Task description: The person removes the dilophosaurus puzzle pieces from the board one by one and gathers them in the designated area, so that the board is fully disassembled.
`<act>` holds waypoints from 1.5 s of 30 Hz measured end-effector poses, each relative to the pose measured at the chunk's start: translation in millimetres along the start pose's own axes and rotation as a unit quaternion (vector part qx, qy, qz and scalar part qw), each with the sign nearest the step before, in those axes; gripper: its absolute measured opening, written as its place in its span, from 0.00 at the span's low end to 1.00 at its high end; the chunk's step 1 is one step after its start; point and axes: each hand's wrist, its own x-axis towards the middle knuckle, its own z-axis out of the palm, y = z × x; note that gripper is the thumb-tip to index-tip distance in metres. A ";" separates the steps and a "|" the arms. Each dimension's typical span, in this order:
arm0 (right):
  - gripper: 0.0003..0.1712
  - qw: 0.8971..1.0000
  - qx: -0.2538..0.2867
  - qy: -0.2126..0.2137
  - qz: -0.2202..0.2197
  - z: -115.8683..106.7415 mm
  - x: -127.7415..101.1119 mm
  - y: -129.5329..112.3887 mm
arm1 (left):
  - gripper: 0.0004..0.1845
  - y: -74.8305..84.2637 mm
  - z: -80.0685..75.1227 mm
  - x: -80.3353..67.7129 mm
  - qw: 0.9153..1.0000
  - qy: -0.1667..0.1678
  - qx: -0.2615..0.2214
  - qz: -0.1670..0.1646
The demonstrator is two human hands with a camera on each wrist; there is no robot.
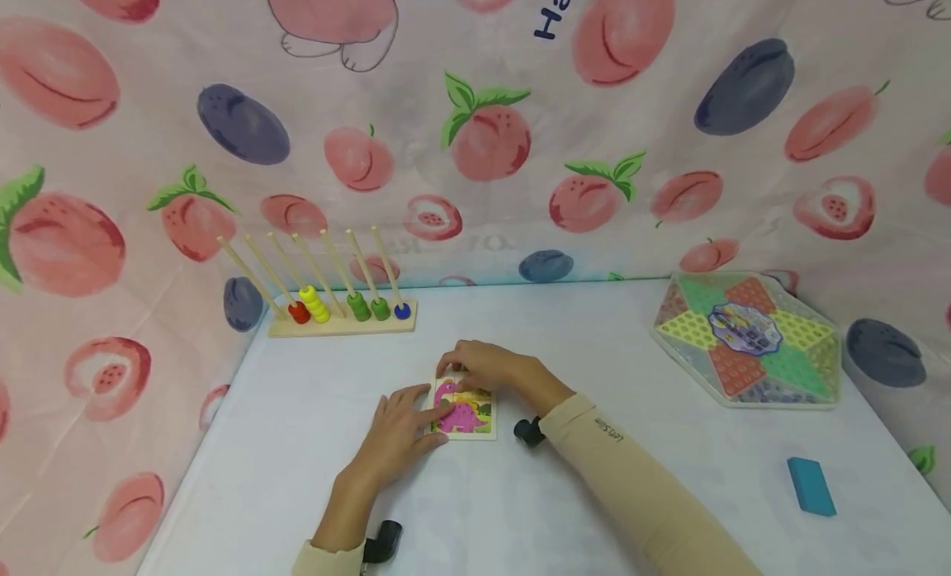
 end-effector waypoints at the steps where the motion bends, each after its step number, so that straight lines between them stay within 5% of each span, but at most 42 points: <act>1: 0.20 1.000 0.001 0.000 0.000 -0.6 0.1 -0.3 | 0.25 -0.1 0.2 0.4 1.000 -0.001 0.000 -0.002; 16: 0.18 0.999 -0.012 0.027 -0.014 -2.5 5.6 -1.0 | 0.24 -2.9 -9.0 4.8 0.999 -0.035 -0.030 -0.014; 29: 0.17 0.995 0.093 0.027 -0.014 15.5 -1.6 -2.1 | 0.22 -5.3 1.0 -3.5 0.998 -0.044 -0.043 -0.023; 45: 0.09 0.985 0.128 0.098 -0.059 13.3 -1.6 1.6 | 0.21 -3.6 -5.5 1.9 0.999 -0.034 -0.020 -0.010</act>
